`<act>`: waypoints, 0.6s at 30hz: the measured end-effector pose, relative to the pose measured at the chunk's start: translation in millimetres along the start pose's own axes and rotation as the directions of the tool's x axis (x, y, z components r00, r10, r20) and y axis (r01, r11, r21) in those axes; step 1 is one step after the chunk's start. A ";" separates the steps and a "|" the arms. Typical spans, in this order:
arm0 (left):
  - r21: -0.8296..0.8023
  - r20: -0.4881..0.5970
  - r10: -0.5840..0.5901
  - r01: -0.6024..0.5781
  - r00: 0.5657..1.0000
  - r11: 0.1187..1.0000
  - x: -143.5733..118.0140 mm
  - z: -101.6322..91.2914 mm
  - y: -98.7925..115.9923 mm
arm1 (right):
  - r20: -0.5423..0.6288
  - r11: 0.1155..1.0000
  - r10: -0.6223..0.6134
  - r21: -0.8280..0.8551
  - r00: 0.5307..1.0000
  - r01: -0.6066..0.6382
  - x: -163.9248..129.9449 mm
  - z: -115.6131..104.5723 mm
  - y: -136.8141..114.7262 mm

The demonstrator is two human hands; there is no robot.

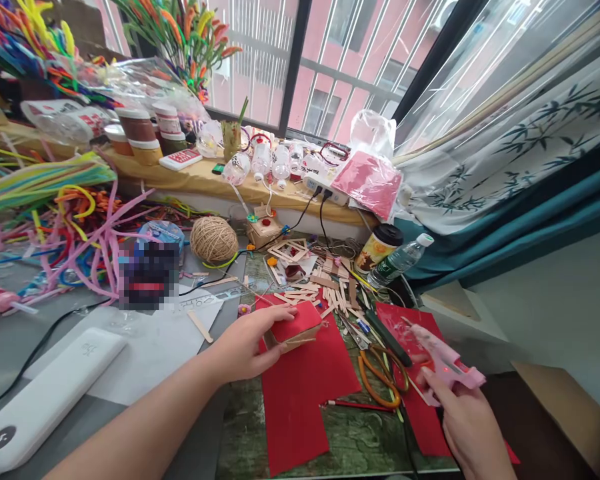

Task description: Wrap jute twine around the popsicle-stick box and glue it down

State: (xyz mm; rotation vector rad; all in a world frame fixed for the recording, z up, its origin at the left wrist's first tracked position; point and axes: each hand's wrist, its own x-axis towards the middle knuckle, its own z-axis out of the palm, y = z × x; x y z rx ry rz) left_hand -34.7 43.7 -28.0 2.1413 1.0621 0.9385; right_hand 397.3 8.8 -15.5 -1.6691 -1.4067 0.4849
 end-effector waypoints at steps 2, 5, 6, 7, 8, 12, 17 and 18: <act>0.003 0.015 0.003 -0.003 1.000 1.000 -0.1 0.6 -0.1 | 0.175 0.995 0.047 0.078 0.983 -0.062 -14.4 16.1 -29.6; 0.014 0.036 0.011 -0.012 0.999 1.000 0.7 0.3 1.4 | 0.386 0.989 -0.045 0.148 0.921 -0.013 -31.5 41.9 -70.5; 0.015 0.043 0.013 -0.014 0.999 1.000 1.0 0.1 2.0 | 0.440 0.984 -0.115 0.176 0.891 0.040 -34.9 50.2 -82.1; 0.016 0.048 0.014 -0.015 0.999 1.000 1.2 -0.1 2.5 | 0.481 0.974 -0.188 0.206 0.856 0.099 -37.1 57.8 -92.2; 0.015 0.053 0.014 -0.015 0.998 1.000 1.3 -0.3 2.8 | 0.535 0.964 -0.243 0.228 0.809 0.138 -38.1 64.7 -100.8; 0.006 0.056 0.002 -0.003 0.998 1.000 1.3 -1.2 1.7 | 0.629 0.955 -0.286 0.250 0.723 0.161 -35.9 82.3 -118.3; -0.025 0.060 -0.015 0.017 0.998 1.000 2.0 -3.9 -0.5 | 0.633 0.957 -0.278 0.249 0.722 0.150 -34.9 88.9 -114.8; -0.029 0.058 -0.014 0.016 0.998 0.999 2.1 -4.2 -0.7 | 0.638 0.958 -0.272 0.248 0.721 0.142 -35.3 89.7 -113.3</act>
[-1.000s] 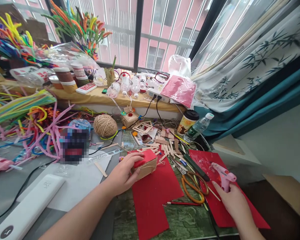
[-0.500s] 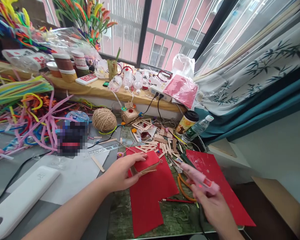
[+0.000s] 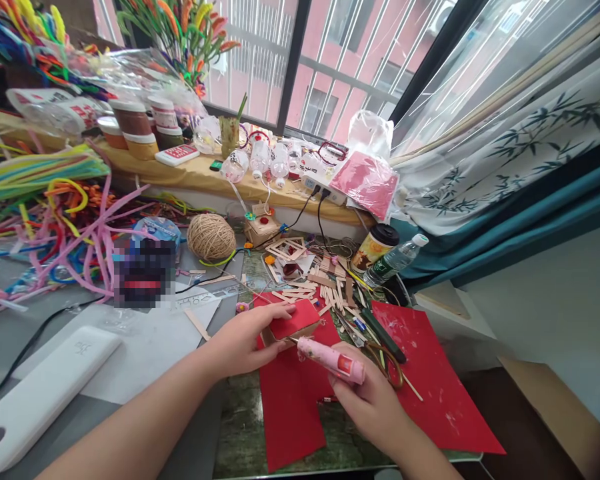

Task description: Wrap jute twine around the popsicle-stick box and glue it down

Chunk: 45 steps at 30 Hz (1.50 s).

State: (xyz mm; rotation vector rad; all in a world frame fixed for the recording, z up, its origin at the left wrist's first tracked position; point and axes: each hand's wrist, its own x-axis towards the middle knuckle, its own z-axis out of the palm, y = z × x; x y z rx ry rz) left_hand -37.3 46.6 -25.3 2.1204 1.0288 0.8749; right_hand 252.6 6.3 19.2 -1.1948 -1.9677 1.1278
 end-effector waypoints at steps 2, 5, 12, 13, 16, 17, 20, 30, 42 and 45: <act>-0.002 -0.001 0.000 0.000 1.000 1.000 0.2 0.0 -0.4 | 0.009 1.000 0.009 0.006 1.000 -0.009 0.0 1.5 2.7; -0.004 0.002 -0.009 0.009 1.000 1.000 0.2 0.6 -0.8 | 0.016 1.000 0.006 0.014 1.000 -0.007 1.5 3.5 4.9; -0.009 -0.001 0.006 -0.006 1.000 1.000 0.4 -0.2 -0.1 | 0.055 1.000 -0.022 -0.006 0.998 0.022 3.8 5.1 5.6; -0.009 0.000 0.006 -0.006 1.000 1.000 0.4 -0.4 0.0 | 0.060 1.000 -0.021 -0.011 0.998 0.021 3.5 5.0 5.5; -0.010 -0.001 0.005 -0.005 1.000 1.000 0.3 -0.6 0.2 | 0.069 1.000 -0.011 -0.021 0.998 0.012 3.3 4.2 4.2; -0.009 0.000 0.004 -0.004 1.000 1.000 0.2 -0.6 0.2 | 0.072 1.000 -0.003 -0.024 0.997 0.005 3.7 3.8 3.5; -0.007 0.006 -0.001 0.001 1.000 1.000 0.3 -1.0 0.4 | 0.084 0.999 0.005 -0.034 0.996 -0.003 5.5 2.8 1.5; 0.000 0.004 -0.011 0.011 1.000 1.000 2.0 -0.7 0.8 | 0.076 1.000 -0.001 -0.028 0.997 0.003 6.5 2.5 8.6; 0.013 0.024 -0.012 0.012 1.000 1.000 1.9 0.0 -2.8 | 0.081 0.999 -0.013 -0.044 0.997 0.016 7.7 2.0 5.3; 0.007 0.021 -0.016 0.016 1.000 1.000 1.8 -0.4 -2.5 | 0.076 0.999 -0.014 -0.038 0.997 0.017 8.3 1.4 5.1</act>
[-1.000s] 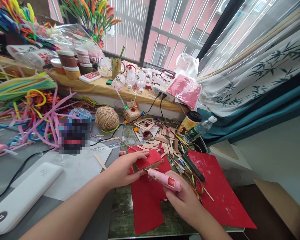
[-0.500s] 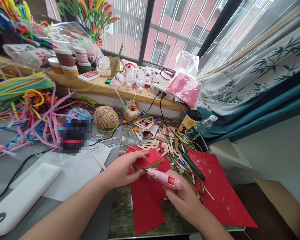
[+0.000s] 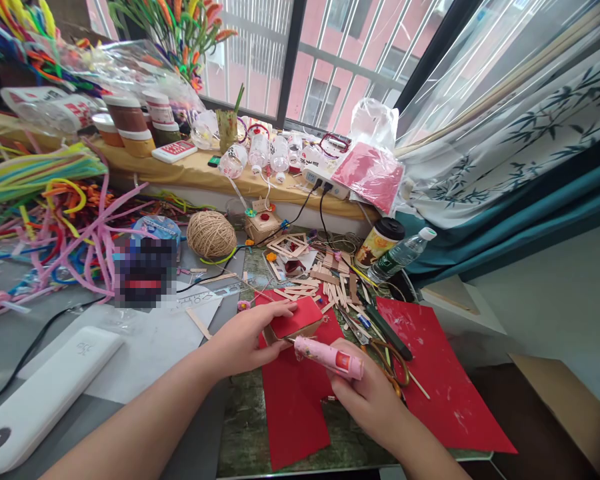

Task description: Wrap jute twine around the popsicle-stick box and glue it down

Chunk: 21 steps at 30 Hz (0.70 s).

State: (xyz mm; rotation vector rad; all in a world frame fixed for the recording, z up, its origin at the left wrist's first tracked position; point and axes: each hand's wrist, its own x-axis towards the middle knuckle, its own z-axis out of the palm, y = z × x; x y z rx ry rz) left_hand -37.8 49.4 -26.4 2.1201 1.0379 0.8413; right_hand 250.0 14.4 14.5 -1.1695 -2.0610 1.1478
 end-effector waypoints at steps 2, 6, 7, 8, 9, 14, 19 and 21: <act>-0.001 -0.002 -0.007 0.007 1.000 1.000 -0.4 -0.3 0.4 | 0.003 1.000 0.007 0.003 1.000 -0.007 -0.4 -0.4 0.1; 0.005 -0.005 -0.023 0.023 1.000 1.000 -1.0 0.7 -0.2 | 0.000 1.000 0.018 0.001 1.000 -0.018 -1.4 -0.7 1.4; 0.005 -0.005 -0.024 0.024 1.000 1.000 -1.0 1.3 -0.7 | -0.002 1.000 0.019 0.000 1.000 -0.019 -1.4 -0.8 1.8; 0.004 -0.008 -0.022 0.022 1.000 1.000 -1.0 2.0 -1.1 | -0.005 1.000 0.020 0.000 1.000 -0.020 -1.4 -1.0 2.3; 0.001 -0.011 -0.019 0.019 1.000 1.000 -0.9 2.6 -1.4 | -0.007 1.000 0.021 0.000 1.000 -0.021 -1.3 -1.1 2.8; -0.013 -0.029 -0.008 0.008 1.000 1.000 -0.4 3.6 -0.2 | -0.028 1.000 0.026 -0.007 0.999 -0.026 -1.1 -2.5 4.0; 0.004 -0.016 -0.005 0.005 1.000 1.000 0.7 1.4 2.1 | -0.051 0.999 0.030 -0.020 0.998 -0.031 -1.7 -3.1 3.8; 0.013 -0.015 -0.007 0.007 1.000 1.000 0.9 0.8 2.1 | -0.055 0.999 0.030 -0.030 0.998 -0.032 -2.0 -3.2 4.7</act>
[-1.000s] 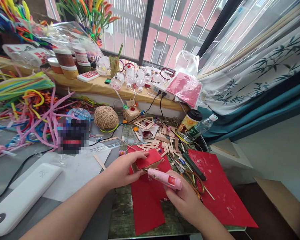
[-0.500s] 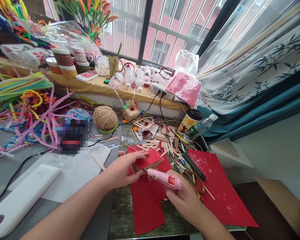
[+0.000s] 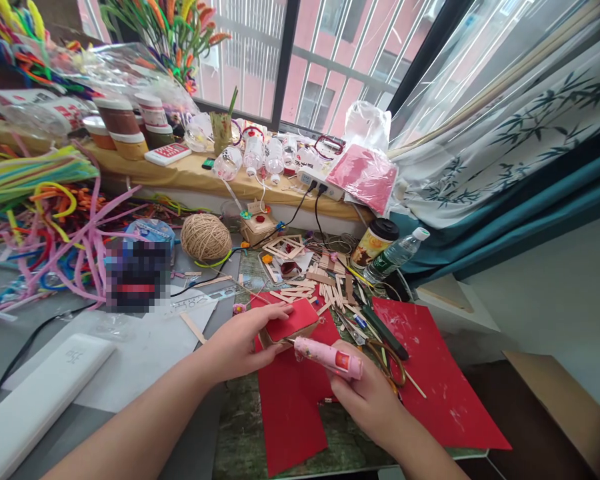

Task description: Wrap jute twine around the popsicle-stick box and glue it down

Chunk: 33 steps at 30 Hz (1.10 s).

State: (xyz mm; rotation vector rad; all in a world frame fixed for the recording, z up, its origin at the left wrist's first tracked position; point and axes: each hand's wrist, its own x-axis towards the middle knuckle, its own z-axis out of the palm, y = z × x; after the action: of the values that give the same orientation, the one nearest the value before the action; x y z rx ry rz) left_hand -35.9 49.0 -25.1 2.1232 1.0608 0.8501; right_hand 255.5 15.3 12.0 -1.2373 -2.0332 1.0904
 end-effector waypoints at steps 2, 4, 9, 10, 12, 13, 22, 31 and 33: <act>0.005 0.003 -0.004 0.004 1.000 1.000 0.1 -0.5 0.0 | 0.000 1.000 0.004 -0.008 1.000 -0.004 -0.3 -0.2 1.8; 0.010 0.008 -0.008 0.008 1.000 1.000 0.2 -1.2 0.5 | -0.008 1.000 0.005 -0.007 1.000 -0.005 -0.6 -0.7 3.8; 0.021 0.020 -0.011 0.011 1.000 1.000 0.7 -2.3 1.3 | -0.044 1.000 0.012 -0.009 0.999 -0.012 -0.9 -2.6 3.7; 0.020 0.021 -0.015 0.014 1.000 1.000 0.7 -2.0 0.9 | -0.047 1.000 0.013 -0.011 0.999 -0.013 -0.8 -3.0 2.7; 0.018 0.012 -0.028 0.027 1.000 0.999 0.5 -1.0 -0.6 | -0.053 1.000 0.013 -0.009 0.999 -0.013 -0.5 -3.9 0.8; 0.017 0.007 -0.036 0.036 0.999 0.999 0.3 -0.5 -1.5 | -0.057 1.000 0.014 -0.008 0.998 -0.015 -0.4 -4.4 0.2; 0.016 0.012 -0.014 0.013 1.000 1.000 -0.6 -0.2 -3.3 | -0.073 0.999 0.029 -0.015 0.997 -0.030 -1.1 -6.7 7.0; 0.014 0.008 -0.030 0.030 1.000 0.999 0.7 -1.9 -2.3 | -0.105 0.998 0.051 -0.036 0.993 -0.055 -5.2 -7.3 17.5; 0.013 0.003 -0.025 0.025 1.000 1.000 0.8 -1.5 -3.1 | -0.110 0.997 0.059 -0.036 0.992 -0.063 -5.8 -8.7 19.6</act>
State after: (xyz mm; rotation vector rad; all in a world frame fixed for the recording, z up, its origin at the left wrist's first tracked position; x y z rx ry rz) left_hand -38.0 51.5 -26.3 2.1168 1.0915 0.8298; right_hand 274.0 18.4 0.2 -1.3572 -1.9551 0.9926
